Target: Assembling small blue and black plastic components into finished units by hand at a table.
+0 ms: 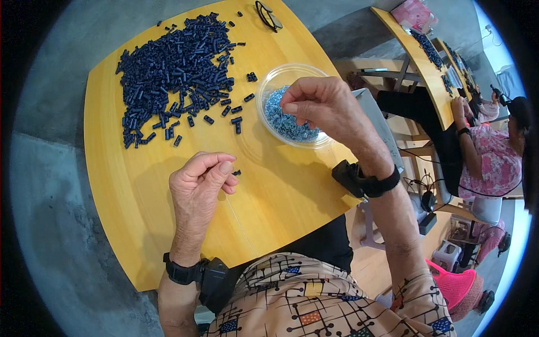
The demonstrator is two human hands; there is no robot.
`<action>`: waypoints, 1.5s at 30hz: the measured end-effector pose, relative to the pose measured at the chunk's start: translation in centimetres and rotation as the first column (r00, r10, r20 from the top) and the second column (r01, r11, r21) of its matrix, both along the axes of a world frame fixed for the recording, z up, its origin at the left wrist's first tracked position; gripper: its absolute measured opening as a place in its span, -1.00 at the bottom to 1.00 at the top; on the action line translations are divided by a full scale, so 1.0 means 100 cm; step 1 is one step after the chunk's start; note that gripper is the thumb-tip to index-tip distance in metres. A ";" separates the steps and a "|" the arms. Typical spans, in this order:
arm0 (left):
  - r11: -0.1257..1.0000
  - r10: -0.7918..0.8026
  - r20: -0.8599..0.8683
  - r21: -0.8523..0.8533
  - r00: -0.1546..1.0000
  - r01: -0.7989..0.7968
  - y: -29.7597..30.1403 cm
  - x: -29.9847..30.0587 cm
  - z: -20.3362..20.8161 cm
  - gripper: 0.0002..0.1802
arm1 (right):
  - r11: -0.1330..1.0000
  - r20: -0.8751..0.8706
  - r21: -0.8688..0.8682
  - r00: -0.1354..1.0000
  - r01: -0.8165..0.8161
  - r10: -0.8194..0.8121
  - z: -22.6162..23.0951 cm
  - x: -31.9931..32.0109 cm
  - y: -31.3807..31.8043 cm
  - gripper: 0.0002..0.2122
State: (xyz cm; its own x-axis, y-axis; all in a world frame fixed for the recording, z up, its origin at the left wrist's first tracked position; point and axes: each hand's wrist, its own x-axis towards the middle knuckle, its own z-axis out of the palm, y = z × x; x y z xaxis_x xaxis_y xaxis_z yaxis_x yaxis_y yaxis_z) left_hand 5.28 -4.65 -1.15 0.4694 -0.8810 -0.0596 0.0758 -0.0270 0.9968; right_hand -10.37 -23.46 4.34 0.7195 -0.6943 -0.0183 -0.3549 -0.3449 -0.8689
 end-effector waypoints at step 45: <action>0.970 -0.227 -0.296 -0.152 0.928 0.189 0.008 -0.002 0.013 -0.87 | 0.733 0.350 0.669 0.922 -0.123 -0.165 -0.015 0.002 0.107 -0.80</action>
